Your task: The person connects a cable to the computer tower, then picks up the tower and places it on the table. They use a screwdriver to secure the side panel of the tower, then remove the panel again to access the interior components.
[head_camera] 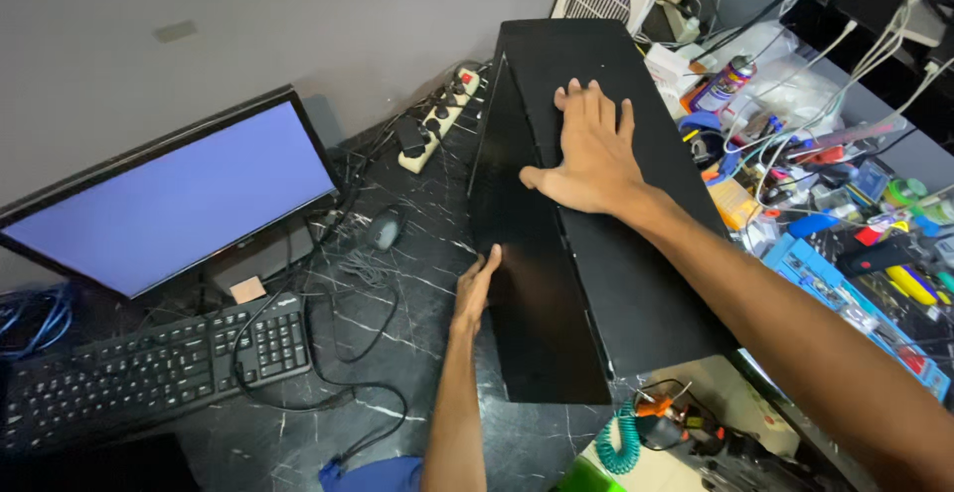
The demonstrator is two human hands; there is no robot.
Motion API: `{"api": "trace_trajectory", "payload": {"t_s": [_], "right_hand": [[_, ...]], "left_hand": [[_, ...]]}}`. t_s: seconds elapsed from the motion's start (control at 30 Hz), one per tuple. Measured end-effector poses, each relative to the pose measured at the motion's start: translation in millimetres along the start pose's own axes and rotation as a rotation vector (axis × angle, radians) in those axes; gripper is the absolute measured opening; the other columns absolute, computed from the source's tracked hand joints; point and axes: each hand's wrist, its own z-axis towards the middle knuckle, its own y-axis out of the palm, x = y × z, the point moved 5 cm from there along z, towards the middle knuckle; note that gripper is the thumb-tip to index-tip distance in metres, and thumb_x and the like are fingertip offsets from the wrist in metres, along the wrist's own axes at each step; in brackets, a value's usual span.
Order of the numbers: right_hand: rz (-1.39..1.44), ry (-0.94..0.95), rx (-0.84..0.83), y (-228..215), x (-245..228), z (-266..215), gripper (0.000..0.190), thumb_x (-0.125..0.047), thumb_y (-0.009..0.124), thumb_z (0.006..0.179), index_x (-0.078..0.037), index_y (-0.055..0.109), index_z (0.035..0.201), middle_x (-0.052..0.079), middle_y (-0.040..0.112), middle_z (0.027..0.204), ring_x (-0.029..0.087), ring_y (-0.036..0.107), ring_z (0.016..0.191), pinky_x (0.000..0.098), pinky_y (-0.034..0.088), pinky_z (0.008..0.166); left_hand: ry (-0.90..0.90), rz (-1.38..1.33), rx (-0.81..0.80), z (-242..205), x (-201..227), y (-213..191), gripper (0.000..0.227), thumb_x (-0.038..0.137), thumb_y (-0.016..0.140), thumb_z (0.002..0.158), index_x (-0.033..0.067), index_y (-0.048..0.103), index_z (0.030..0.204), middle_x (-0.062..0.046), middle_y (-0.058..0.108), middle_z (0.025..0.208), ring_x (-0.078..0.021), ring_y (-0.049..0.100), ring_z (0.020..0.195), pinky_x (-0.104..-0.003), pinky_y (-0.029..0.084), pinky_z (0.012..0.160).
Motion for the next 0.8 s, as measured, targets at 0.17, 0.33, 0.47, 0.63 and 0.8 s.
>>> {"api": "trace_trajectory", "payload": {"t_s": [0.17, 0.33, 0.47, 0.63, 0.8], "right_hand": [[0.006, 0.052, 0.045, -7, 14, 58, 0.138, -0.057, 0.108, 0.065, -0.005, 0.032, 0.169, 0.022, 0.037, 0.164, 0.048, 0.023, 0.167, 0.0787, 0.010, 0.136], [-0.117, 0.124, -0.154, -32, -5, 101, 0.148, -0.065, 0.089, 0.076, -0.008, 0.005, 0.183, 0.013, -0.005, 0.195, 0.036, -0.017, 0.178, 0.0793, -0.011, 0.135], [-0.174, 0.053, -0.187, -21, 4, 123, 0.135, -0.074, 0.076, 0.078, -0.016, 0.014, 0.184, 0.002, 0.012, 0.193, 0.041, -0.006, 0.178, 0.0905, -0.009, 0.128], [-0.176, -0.050, -0.061, -7, 16, 131, 0.124, -0.072, 0.073, 0.085, -0.008, 0.025, 0.180, 0.015, 0.024, 0.185, 0.048, 0.009, 0.171, 0.0847, 0.002, 0.132], [-0.165, -0.110, 0.000, -4, 17, 135, 0.116, -0.069, 0.072, 0.087, -0.002, 0.036, 0.173, 0.020, 0.037, 0.175, 0.044, 0.025, 0.161, 0.0848, 0.008, 0.130]], "left_hand": [[-0.038, 0.017, 0.022, 7, -14, -2, 0.116, 0.092, 0.075, 0.094, 0.0121, 0.052, 0.175, -0.024, 0.048, 0.182, -0.0492, 0.043, 0.168, -0.071, 0.049, 0.126], [-0.104, 0.019, 0.037, -17, 11, 0, 0.112, 0.082, 0.065, 0.084, 0.0167, 0.054, 0.174, -0.009, 0.057, 0.179, -0.0301, 0.055, 0.164, -0.045, 0.052, 0.125], [-0.049, -0.071, 0.013, -4, -2, -1, 0.107, 0.072, 0.072, 0.089, 0.0057, 0.054, 0.172, -0.013, 0.054, 0.181, -0.0266, 0.050, 0.169, -0.039, 0.038, 0.140], [-0.086, -0.099, 0.025, -20, 23, 1, 0.110, 0.072, 0.073, 0.087, 0.0086, 0.050, 0.174, -0.011, 0.054, 0.181, -0.0266, 0.046, 0.171, -0.042, 0.039, 0.139], [-0.133, -0.136, 0.004, -16, 29, 1, 0.109, 0.068, 0.074, 0.090, 0.0109, 0.044, 0.177, -0.012, 0.047, 0.185, -0.0285, 0.040, 0.174, -0.043, 0.032, 0.143]]}}
